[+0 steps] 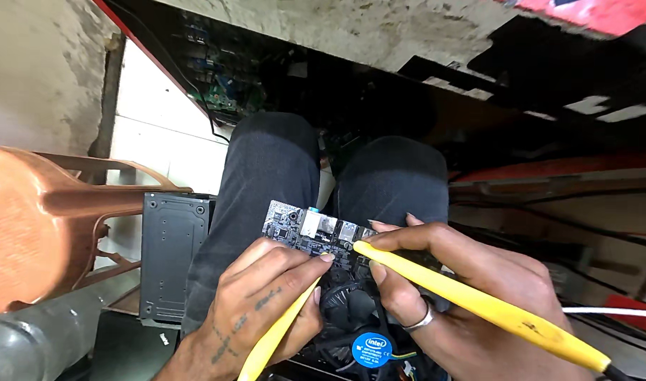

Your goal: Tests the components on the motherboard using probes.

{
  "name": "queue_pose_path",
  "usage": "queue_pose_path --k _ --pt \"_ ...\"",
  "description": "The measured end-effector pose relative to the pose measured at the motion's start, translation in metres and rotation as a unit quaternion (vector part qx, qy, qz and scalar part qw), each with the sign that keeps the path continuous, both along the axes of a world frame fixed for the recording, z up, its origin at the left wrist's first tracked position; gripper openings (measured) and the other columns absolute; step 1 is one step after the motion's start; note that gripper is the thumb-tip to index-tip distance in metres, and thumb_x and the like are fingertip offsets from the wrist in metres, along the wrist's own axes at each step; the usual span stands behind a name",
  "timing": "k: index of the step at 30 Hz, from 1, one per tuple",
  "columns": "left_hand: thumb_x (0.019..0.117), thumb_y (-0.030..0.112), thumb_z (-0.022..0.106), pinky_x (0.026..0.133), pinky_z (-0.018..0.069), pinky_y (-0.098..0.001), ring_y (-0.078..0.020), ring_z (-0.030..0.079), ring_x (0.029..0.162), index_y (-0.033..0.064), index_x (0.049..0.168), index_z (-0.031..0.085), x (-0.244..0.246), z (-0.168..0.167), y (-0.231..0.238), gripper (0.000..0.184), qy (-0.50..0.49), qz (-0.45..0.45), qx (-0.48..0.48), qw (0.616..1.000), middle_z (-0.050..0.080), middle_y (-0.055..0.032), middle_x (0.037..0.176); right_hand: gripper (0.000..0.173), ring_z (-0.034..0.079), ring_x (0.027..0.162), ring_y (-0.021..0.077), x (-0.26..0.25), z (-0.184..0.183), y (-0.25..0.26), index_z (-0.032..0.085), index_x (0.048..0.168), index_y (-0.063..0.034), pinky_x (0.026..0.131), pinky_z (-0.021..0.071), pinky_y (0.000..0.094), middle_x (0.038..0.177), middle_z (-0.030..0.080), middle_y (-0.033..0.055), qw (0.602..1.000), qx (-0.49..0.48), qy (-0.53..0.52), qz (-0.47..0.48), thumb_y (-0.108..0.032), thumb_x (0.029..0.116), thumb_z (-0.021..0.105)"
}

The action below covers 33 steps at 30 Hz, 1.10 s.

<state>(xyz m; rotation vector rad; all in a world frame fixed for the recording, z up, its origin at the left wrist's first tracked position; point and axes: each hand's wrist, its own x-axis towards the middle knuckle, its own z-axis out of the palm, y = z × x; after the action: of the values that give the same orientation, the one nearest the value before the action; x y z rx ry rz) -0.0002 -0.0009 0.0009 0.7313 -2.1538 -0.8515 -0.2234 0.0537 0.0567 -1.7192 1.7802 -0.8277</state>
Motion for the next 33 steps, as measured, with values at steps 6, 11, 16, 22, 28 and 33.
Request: queue_pose_path --k 6,11,16,22,28,33 --pt "0.0967 0.017 0.060 0.084 0.0516 -0.0220 -0.0101 0.064 0.096 0.0048 0.109 0.075 -0.0003 0.0002 0.0000 0.023 0.002 0.001 0.004 1.000 0.071 -0.0039 0.097 0.023 0.068 0.091 -0.0016 -0.0002 -0.0006 -0.0009 0.075 0.104 -0.0092 0.095 0.0584 0.0265 0.091 0.072 -0.0079 1.000 -0.006 0.001 0.005 -0.026 0.0946 0.062" --pt "0.0967 0.017 0.060 0.084 0.0512 -0.0214 -0.0095 0.064 0.096 0.0046 0.109 0.075 -0.0002 0.0009 -0.0008 0.023 -0.001 -0.001 0.005 1.000 0.071 -0.0037 0.097 0.022 0.069 0.092 -0.0002 0.0012 0.0002 -0.0011 0.075 0.104 -0.0097 0.094 0.0591 0.0274 0.090 0.072 -0.0073 1.000 -0.006 0.010 0.002 -0.025 0.0944 0.062" --pt "0.0964 0.017 0.060 0.082 0.0509 -0.0207 -0.0090 0.064 0.095 0.0042 0.108 0.075 -0.0007 0.0009 -0.0008 0.023 -0.001 0.000 0.009 1.000 0.071 -0.0036 0.096 0.022 0.069 0.092 0.0001 0.0013 0.0010 -0.0015 0.075 0.104 -0.0090 0.094 0.0589 0.0280 0.090 0.072 -0.0066 1.000 -0.009 0.017 0.005 -0.025 0.0945 0.062" --pt "0.0962 0.017 0.060 0.080 0.0506 -0.0203 -0.0092 0.063 0.094 0.0046 0.108 0.075 -0.0011 0.0007 -0.0009 0.023 0.001 0.002 0.008 1.000 0.071 -0.0034 0.095 0.021 0.069 0.091 -0.0009 0.0023 0.0018 -0.0020 0.074 0.103 -0.0102 0.089 0.0587 0.0234 0.089 0.072 -0.0072 1.000 -0.006 0.027 0.001 -0.025 0.0937 0.062" --pt "0.0966 0.018 0.059 0.081 0.0506 -0.0205 -0.0092 0.063 0.095 0.0047 0.108 0.075 -0.0007 0.0010 -0.0016 0.023 -0.002 -0.001 0.012 1.000 0.071 -0.0034 0.095 0.021 0.066 0.087 -0.0025 0.0010 0.0015 -0.0022 0.074 0.101 -0.0101 0.077 0.0561 0.0165 0.089 0.071 -0.0066 1.000 -0.007 0.019 0.006 -0.026 0.0940 0.062" --pt "0.0969 0.018 0.060 0.082 0.0510 -0.0205 -0.0088 0.064 0.095 0.0046 0.108 0.075 -0.0003 0.0004 -0.0027 0.023 0.002 -0.007 0.015 1.000 0.071 -0.0033 0.096 0.022 0.067 0.089 -0.0019 0.0010 0.0013 -0.0018 0.074 0.102 -0.0101 0.085 0.0575 0.0209 0.089 0.071 -0.0078 1.000 -0.005 0.017 0.003 -0.026 0.0940 0.062"
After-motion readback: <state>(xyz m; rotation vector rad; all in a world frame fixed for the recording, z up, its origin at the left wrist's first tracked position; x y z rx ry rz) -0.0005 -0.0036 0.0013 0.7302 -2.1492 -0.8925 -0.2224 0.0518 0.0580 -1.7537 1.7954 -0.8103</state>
